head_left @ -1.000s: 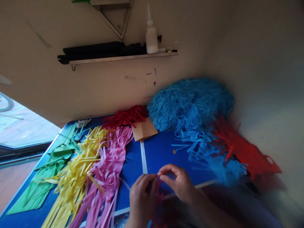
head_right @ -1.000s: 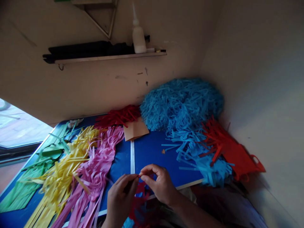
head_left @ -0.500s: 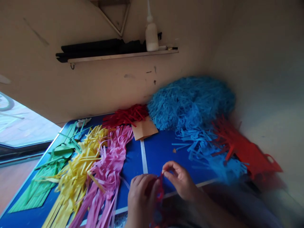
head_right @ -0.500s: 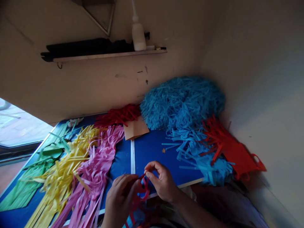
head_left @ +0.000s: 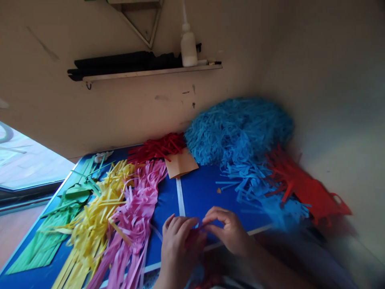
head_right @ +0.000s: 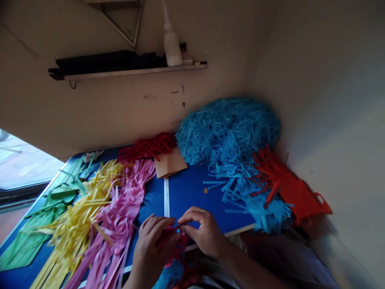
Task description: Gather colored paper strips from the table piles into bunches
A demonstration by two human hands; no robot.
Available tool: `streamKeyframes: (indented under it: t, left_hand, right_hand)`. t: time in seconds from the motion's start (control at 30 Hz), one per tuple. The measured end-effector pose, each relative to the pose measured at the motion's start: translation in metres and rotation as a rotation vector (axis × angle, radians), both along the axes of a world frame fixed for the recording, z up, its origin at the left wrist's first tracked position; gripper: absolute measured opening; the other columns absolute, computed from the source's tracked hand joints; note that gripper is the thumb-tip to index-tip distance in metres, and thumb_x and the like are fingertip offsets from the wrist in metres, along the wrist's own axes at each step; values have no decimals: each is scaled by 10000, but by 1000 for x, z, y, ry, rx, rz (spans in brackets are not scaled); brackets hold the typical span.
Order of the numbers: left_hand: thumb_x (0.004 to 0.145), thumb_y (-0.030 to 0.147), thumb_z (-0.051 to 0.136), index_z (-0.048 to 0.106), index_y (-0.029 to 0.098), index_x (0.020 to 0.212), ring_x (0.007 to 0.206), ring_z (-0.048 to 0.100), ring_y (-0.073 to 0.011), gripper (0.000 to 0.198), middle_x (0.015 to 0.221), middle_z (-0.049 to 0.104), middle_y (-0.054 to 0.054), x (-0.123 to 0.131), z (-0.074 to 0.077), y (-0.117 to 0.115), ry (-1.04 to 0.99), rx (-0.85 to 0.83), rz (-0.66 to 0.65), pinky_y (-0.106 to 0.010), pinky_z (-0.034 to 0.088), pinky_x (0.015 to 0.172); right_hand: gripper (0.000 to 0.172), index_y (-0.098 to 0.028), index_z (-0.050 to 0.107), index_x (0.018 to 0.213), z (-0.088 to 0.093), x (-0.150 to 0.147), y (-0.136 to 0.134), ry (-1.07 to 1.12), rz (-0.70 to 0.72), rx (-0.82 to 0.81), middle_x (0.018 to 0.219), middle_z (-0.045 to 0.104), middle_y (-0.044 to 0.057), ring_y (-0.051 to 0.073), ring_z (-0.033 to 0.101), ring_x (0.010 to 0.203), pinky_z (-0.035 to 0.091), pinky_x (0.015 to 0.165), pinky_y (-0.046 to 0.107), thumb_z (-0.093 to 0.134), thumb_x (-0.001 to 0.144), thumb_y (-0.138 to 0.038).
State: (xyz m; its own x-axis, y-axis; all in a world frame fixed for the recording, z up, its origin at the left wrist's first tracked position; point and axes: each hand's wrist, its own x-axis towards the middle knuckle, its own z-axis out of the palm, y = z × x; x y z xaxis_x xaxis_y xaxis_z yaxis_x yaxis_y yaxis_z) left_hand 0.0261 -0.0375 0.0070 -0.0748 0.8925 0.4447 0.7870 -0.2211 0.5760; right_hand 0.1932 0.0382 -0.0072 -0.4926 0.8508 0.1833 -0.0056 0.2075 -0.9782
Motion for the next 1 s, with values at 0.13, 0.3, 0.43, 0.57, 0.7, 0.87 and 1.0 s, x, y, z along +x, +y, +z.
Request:
streamKeyframes:
  t: [0.13, 0.3, 0.43, 0.57, 0.7, 0.87, 1.0]
  left_hand:
    - [871, 290, 628, 690, 266, 800, 680, 670, -161, 97, 724, 725, 23, -1, 6, 1, -2, -47, -52, -370, 420, 894]
    - [851, 234, 647, 688, 262, 882, 754, 685, -157, 58, 805, 738, 19, -3, 1, -2, -11, 46, -54, -353, 424, 944]
    - [860, 154, 612, 690, 281, 881, 731, 682, -129, 151, 799, 739, 47, 3, -5, -3, -26, 117, -70, -355, 380, 1011]
    - [843, 177, 649, 673, 270, 841, 719, 692, -135, 95, 783, 746, 48, 8, -9, -1, -56, 115, -63, -365, 396, 1003]
    - [846, 164, 649, 670, 277, 875, 705, 706, -145, 119, 799, 767, 45, 10, -15, 0, -84, 150, -74, -387, 401, 1024]
    - [845, 166, 658, 665, 272, 881, 728, 707, -139, 113, 809, 760, 48, 9, -18, -1, -119, 150, -84, -379, 382, 1056]
    - [875, 211, 624, 643, 260, 833, 743, 698, -146, 67, 790, 742, 44, 15, -17, 4, -73, 48, -84, -385, 396, 1022]
  right_hand:
    - [68, -218, 699, 812, 0, 2, -3, -24, -15, -43, 799, 701, 4, 158, 646, 771, 505, 753, 257, 714, 825, -282]
    - [79, -221, 681, 891, -5, 3, -8, 12, -35, -91, 831, 703, 4, 163, 656, 798, 512, 781, 259, 702, 829, -265]
    - [94, -234, 665, 932, -3, 4, -13, -8, -55, -21, 844, 699, -6, 154, 661, 812, 507, 806, 251, 670, 845, -198]
    - [150, -247, 658, 944, 1, 5, -15, -59, -74, 75, 849, 695, -20, 141, 657, 803, 499, 798, 233, 653, 837, -141]
    - [144, -245, 651, 923, 7, 8, -16, -84, -108, 121, 840, 697, -18, 144, 661, 788, 505, 779, 235, 645, 832, -133]
    - [159, -244, 646, 951, 8, 11, -17, -92, -115, 178, 837, 699, -15, 143, 667, 790, 508, 789, 238, 636, 842, -129]
    - [131, -234, 640, 943, 8, 9, -17, -117, -129, 226, 841, 698, -4, 146, 667, 797, 507, 783, 243, 617, 859, -137]
